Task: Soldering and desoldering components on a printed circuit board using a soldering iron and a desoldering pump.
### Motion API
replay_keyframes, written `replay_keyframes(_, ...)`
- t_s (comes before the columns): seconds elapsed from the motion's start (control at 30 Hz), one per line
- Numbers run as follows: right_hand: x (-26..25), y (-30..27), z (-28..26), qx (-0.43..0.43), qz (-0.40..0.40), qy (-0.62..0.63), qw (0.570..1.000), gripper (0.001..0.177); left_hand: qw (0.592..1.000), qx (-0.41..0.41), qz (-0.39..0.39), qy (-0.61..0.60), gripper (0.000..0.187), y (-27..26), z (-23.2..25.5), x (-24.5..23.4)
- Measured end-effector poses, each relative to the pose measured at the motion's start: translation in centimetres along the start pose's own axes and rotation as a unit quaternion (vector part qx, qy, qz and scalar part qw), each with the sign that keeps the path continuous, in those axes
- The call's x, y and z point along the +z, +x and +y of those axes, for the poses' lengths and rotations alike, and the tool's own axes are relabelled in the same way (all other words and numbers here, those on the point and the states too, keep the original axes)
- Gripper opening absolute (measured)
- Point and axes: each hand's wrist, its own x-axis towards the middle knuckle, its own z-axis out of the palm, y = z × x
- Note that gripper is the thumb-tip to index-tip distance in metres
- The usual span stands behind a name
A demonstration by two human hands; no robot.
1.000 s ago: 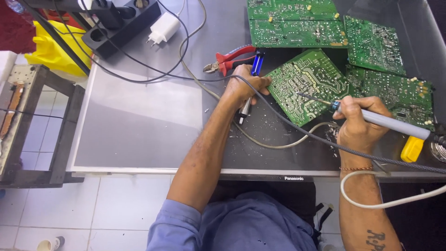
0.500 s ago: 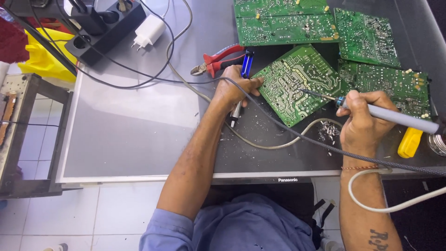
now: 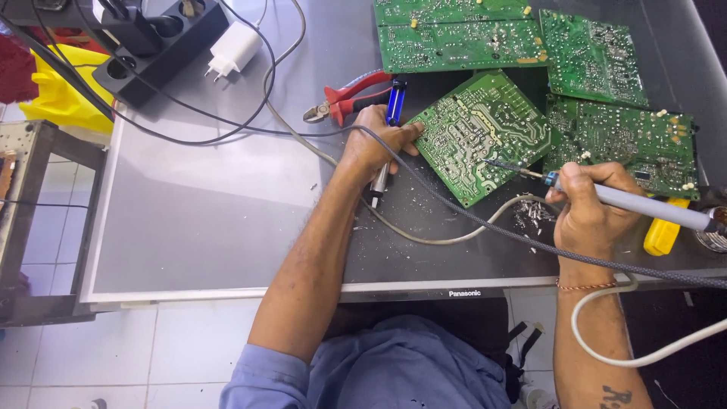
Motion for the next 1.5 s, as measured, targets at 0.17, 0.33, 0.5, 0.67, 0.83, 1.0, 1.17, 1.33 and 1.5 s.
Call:
replay_keyframes(0.17, -0.1, -0.2, 0.1, -0.017, 0.015, 0.009, 1.0, 0.019, 1.0, -0.002, 0.013, 0.001, 0.028, -0.8, 0.0, -0.4)
replay_keyframes(0.33, -0.1, 0.2, 0.6, -0.028, 0.011, 0.013, 0.999, 0.018, 1.0, -0.013, -0.007, -0.023, 0.029, -1.1, -0.1, 0.4)
replay_keyframes(0.5, -0.2, 0.2, 0.6, -0.02, 0.041, 0.049, 0.998, 0.02, 0.994, 0.012, 0.004, -0.11, 0.02, 1.3, -1.9, 1.6)
replay_keyframes(0.67, -0.9, 0.6, 0.2, 0.025, 0.08, 0.124, 0.989, 0.017, 0.975, 0.037, 0.001, -0.217, 0.038, 2.6, -2.4, 1.8)
replay_keyframes(0.83, -1.6, 1.3, -3.1, 0.052, 0.102, 0.205, 0.972, 0.015, 0.937, 0.052, 0.0, -0.346, 0.028, 4.4, -1.7, 1.3)
replay_keyframes(1.0, -1.8, 2.1, -4.5, 0.087, 0.117, 0.212, 0.966, 0.017, 0.945, -0.051, -0.026, -0.323, 0.013, 5.8, -1.4, -0.2)
replay_keyframes(1.17, -0.1, 2.2, -5.6, 0.098, 0.126, 0.203, 0.966, 0.014, 0.93, -0.071, -0.029, -0.358, 0.009, 6.2, -0.7, -0.7)
replay_keyframes(1.33, 0.0, 2.9, -4.7, 0.09, 0.116, 0.22, 0.964, 0.018, 0.917, -0.097, -0.033, -0.385, 0.009, 7.6, -0.9, -0.8)
replay_keyframes(1.5, 0.7, 3.6, -4.8, 0.076, 0.11, 0.214, 0.968, 0.021, 0.896, -0.137, -0.036, -0.421, 0.01, 7.0, -0.6, -1.0)
